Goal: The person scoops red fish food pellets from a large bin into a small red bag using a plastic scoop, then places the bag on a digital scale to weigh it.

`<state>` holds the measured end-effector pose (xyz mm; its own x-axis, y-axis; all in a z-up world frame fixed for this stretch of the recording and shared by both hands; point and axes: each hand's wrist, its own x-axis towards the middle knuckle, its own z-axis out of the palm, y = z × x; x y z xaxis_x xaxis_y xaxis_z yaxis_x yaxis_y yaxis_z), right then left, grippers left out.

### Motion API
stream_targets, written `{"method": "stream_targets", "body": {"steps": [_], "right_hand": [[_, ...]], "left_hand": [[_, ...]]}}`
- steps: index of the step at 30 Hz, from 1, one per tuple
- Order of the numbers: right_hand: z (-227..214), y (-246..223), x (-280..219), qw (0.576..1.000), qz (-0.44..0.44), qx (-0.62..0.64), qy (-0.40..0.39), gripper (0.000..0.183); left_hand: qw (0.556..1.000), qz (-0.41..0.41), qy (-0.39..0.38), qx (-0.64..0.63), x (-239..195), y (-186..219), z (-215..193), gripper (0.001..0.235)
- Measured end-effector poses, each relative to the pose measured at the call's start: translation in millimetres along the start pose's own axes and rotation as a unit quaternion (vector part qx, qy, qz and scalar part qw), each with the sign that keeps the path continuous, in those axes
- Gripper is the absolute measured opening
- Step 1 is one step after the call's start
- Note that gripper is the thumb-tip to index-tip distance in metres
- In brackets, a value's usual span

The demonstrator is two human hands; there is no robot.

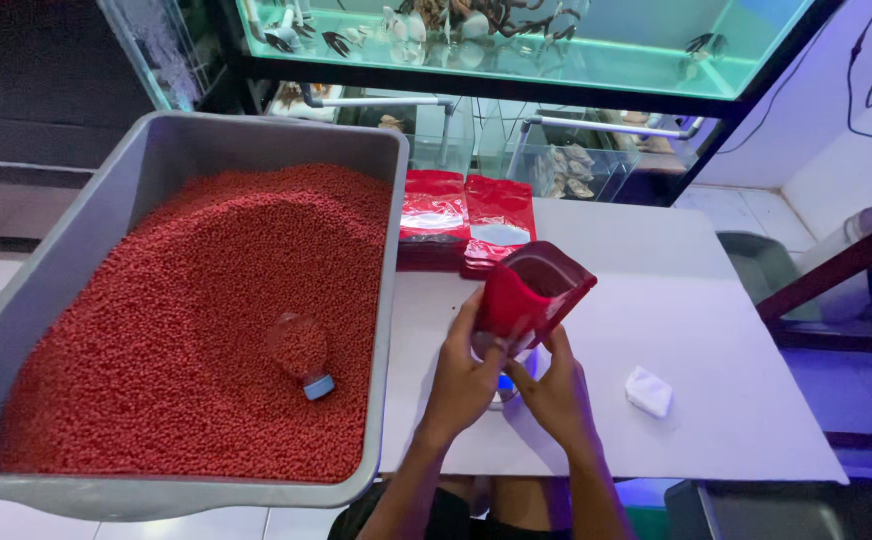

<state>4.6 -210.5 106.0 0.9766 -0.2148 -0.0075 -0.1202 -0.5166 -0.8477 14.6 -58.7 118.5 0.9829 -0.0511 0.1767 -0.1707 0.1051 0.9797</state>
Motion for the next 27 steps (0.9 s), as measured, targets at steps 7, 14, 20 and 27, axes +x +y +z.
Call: {"method": "stream_targets", "body": {"steps": [7, 14, 20, 27], "right_hand": [[5.4, 29.0, 18.9, 0.999, -0.037, -0.025, -0.011, 0.06], [-7.3, 39.6, 4.5, 0.999, 0.0, -0.003, -0.043, 0.081], [-12.7, 81.1, -7.5, 0.998, -0.039, 0.026, -0.043, 0.076], [-15.1, 97.1, -14.9, 0.99, -0.05, 0.131, -0.013, 0.073]], "left_hand": [[1.0, -0.027, -0.016, -0.002, 12.9, -19.9, -2.6, 0.076], [0.999, 0.031, 0.012, 0.032, 1.1, -49.8, -19.6, 0.092], [0.995, -0.063, 0.047, 0.065, -19.5, -73.0, -30.3, 0.087], [0.992, -0.059, 0.041, 0.108, -50.0, -70.4, -45.6, 0.085]]}}
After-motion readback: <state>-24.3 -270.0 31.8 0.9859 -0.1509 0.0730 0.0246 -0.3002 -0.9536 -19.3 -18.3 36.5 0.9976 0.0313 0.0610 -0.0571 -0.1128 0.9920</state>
